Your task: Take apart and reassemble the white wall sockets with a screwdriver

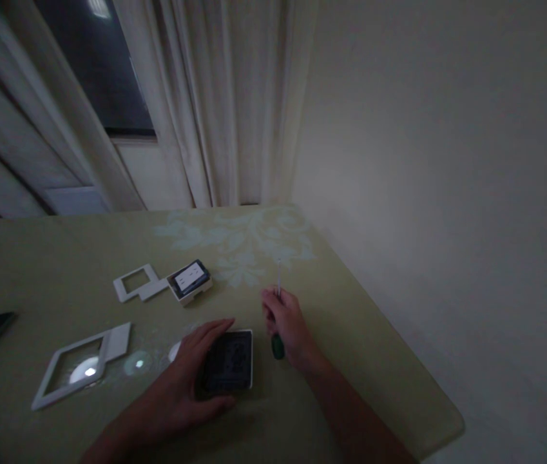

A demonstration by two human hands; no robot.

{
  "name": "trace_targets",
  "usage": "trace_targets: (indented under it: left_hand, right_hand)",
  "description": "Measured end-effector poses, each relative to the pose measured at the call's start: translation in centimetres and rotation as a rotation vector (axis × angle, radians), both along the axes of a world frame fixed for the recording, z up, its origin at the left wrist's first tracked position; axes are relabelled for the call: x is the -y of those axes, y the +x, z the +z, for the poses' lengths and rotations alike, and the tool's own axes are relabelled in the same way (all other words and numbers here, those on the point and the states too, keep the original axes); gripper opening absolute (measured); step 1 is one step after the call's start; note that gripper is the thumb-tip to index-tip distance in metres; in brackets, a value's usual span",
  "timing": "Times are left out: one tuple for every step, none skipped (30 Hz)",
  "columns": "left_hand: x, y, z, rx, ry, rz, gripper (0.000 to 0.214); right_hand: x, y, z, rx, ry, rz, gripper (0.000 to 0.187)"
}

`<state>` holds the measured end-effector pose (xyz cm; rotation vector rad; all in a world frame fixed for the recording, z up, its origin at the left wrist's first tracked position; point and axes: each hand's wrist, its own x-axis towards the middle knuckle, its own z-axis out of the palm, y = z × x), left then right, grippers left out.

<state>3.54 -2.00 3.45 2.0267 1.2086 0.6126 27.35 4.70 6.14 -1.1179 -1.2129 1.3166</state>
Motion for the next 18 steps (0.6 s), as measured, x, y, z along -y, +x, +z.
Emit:
trace_targets:
  left_hand:
    - [0.1, 0.5, 0.0, 0.001, 0.008, 0.008, 0.097]
    - [0.2, 0.9, -0.1, 0.006, 0.014, 0.016, 0.091]
    - [0.2, 1.3, -0.2, 0.015, 0.017, 0.025, 0.085]
    - [0.3, 1.6, -0.2, 0.029, 0.016, 0.033, 0.080]
    - [0.3, 1.7, -0.2, 0.046, 0.010, 0.040, 0.077]
    - [0.3, 1.8, -0.2, 0.061, 0.002, 0.042, 0.076]
    - [0.3, 1.8, -0.1, 0.074, -0.008, 0.039, 0.075]
    - [0.3, 1.7, 0.0, 0.083, -0.015, 0.036, 0.074]
    - [0.2, 1.6, 0.2, 0.088, -0.023, 0.032, 0.073]
    - [0.2, 1.6, 0.4, 0.092, -0.032, 0.024, 0.071]
    - [0.2, 1.5, 0.5, 0.096, -0.038, 0.017, 0.069]
    - [0.2, 1.5, 0.7, 0.102, -0.042, 0.009, 0.067]
    - [0.2, 1.5, 0.7, 0.106, -0.044, 0.002, 0.065]
    - [0.2, 1.5, 0.8, 0.109, -0.046, -0.005, 0.065]
    - [0.2, 1.5, 0.8, 0.112, -0.047, -0.011, 0.064]
    - [0.2, 1.6, 0.7, 0.115, -0.046, -0.014, 0.063]
    - [0.2, 1.6, 0.7, 0.119, -0.044, -0.013, 0.063]
    - [0.2, 1.6, 0.7, 0.122, -0.041, -0.012, 0.063]
  right_hand:
    - [-0.1, 0.2, -0.1, 0.086, -0.004, 0.047, 0.041]
    - [-0.1, 0.3, -0.1, 0.172, 0.001, 0.095, 0.037]
    - [-0.2, 0.5, -0.2, 0.254, 0.013, 0.141, 0.034]
    - [-0.2, 0.6, -0.3, 0.329, 0.026, 0.184, 0.032]
    - [-0.2, 0.6, -0.5, 0.396, 0.040, 0.219, 0.031]
    - [-0.1, 0.6, -0.6, 0.454, 0.051, 0.247, 0.032]
    - [-0.1, 0.5, -0.8, 0.504, 0.060, 0.268, 0.034]
    - [0.0, 0.5, -0.9, 0.547, 0.069, 0.283, 0.036]
    - [0.1, 0.4, -0.9, 0.583, 0.075, 0.294, 0.037]
    - [0.2, 0.3, -0.9, 0.611, 0.079, 0.304, 0.037]
    - [0.3, 0.3, -0.9, 0.632, 0.080, 0.312, 0.037]
    - [0.4, 0.3, -0.8, 0.649, 0.080, 0.321, 0.037]
    - [0.4, 0.3, -0.7, 0.666, 0.082, 0.328, 0.037]
    - [0.5, 0.3, -0.5, 0.684, 0.085, 0.329, 0.036]
    - [0.6, 0.3, -0.4, 0.703, 0.092, 0.326, 0.036]
    - [0.6, 0.3, -0.3, 0.719, 0.103, 0.320, 0.035]
    - [0.7, 0.3, -0.3, 0.733, 0.114, 0.313, 0.034]
    - [0.7, 0.3, -0.2, 0.739, 0.122, 0.310, 0.033]
